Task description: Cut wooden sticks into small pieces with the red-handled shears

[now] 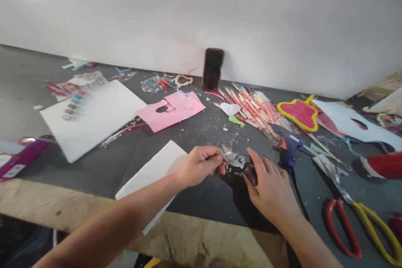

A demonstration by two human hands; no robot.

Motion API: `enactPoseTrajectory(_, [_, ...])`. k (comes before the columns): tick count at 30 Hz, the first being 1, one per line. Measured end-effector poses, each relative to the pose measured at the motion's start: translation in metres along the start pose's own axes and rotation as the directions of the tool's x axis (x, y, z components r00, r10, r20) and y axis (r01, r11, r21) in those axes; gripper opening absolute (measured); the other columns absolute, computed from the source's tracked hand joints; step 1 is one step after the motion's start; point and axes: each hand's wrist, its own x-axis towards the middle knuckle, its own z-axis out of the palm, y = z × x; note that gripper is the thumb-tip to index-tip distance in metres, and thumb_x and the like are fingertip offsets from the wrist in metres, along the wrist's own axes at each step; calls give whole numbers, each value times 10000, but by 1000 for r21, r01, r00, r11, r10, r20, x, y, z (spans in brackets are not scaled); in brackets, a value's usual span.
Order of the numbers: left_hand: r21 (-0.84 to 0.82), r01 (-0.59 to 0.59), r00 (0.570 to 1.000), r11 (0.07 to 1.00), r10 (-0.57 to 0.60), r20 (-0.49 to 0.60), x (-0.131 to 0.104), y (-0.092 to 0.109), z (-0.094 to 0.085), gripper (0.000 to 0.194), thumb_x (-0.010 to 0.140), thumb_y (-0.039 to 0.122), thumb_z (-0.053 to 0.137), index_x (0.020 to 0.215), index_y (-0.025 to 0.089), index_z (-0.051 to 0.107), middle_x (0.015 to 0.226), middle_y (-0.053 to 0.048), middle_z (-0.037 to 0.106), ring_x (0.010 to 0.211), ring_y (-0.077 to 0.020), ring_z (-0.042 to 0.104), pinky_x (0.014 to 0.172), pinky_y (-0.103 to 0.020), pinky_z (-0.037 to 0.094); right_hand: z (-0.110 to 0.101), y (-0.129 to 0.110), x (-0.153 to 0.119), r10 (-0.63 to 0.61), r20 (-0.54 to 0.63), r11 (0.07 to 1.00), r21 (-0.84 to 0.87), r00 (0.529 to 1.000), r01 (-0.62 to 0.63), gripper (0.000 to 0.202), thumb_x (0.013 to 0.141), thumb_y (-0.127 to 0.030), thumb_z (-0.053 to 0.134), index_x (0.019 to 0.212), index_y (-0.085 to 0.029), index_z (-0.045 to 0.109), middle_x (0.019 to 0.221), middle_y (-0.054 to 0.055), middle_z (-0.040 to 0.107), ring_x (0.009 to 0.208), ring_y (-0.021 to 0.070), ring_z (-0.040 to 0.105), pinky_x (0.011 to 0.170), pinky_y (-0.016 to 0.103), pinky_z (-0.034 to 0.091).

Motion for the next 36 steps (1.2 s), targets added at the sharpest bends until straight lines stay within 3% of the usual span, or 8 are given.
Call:
enactPoseTrajectory(6, [-87,-9,999,996,13,46,0,-4,-2,325,828,384,507,661,110,556,590,-28,571,427,-38,361,427,-179,280,1,1,0,-14,9,998,67,1000,14,520,840,-330,434,1323,-202,291,998,89,583,903,244,543,733,364,381])
enactPoseTrajectory(15, [-266,82,993,960,-54,109,2,-4,-1,301,790,402,556,711,112,544,521,-7,553,351,-26,311,364,-173,205,1,-1,-2,-66,55,988,141,996,57,465,858,-346,393,1289,-179,340,963,93,617,807,223,587,697,341,413])
enactPoseTrajectory(22, [-249,111,992,962,-91,89,2,-4,0,307,781,419,558,704,124,526,490,19,510,359,-30,299,361,-168,192,-2,-2,-3,-56,131,984,173,990,33,420,853,-326,389,1245,-174,388,908,84,636,754,228,598,674,345,429])
enactPoseTrajectory(29, [-181,127,989,975,-110,101,2,-5,-3,325,772,435,565,696,121,538,467,22,504,353,-31,310,360,-167,208,-5,5,-4,-87,147,960,278,985,43,424,859,-358,383,1248,-192,404,996,87,643,815,215,616,704,335,450])
enactPoseTrajectory(32, [-174,106,991,979,-90,99,2,-6,-2,322,785,433,551,711,120,544,488,21,510,361,-29,306,366,-170,204,-5,6,-4,-84,171,955,297,982,30,421,859,-363,383,1248,-204,401,1017,80,642,812,210,620,699,329,451])
enactPoseTrajectory(36, [-107,35,999,994,-32,31,3,-3,1,296,795,406,546,728,118,552,592,-12,574,408,-32,339,402,-178,236,-3,4,-1,-45,117,963,268,992,12,397,859,-361,384,1217,-193,420,1015,95,634,828,220,616,689,332,438])
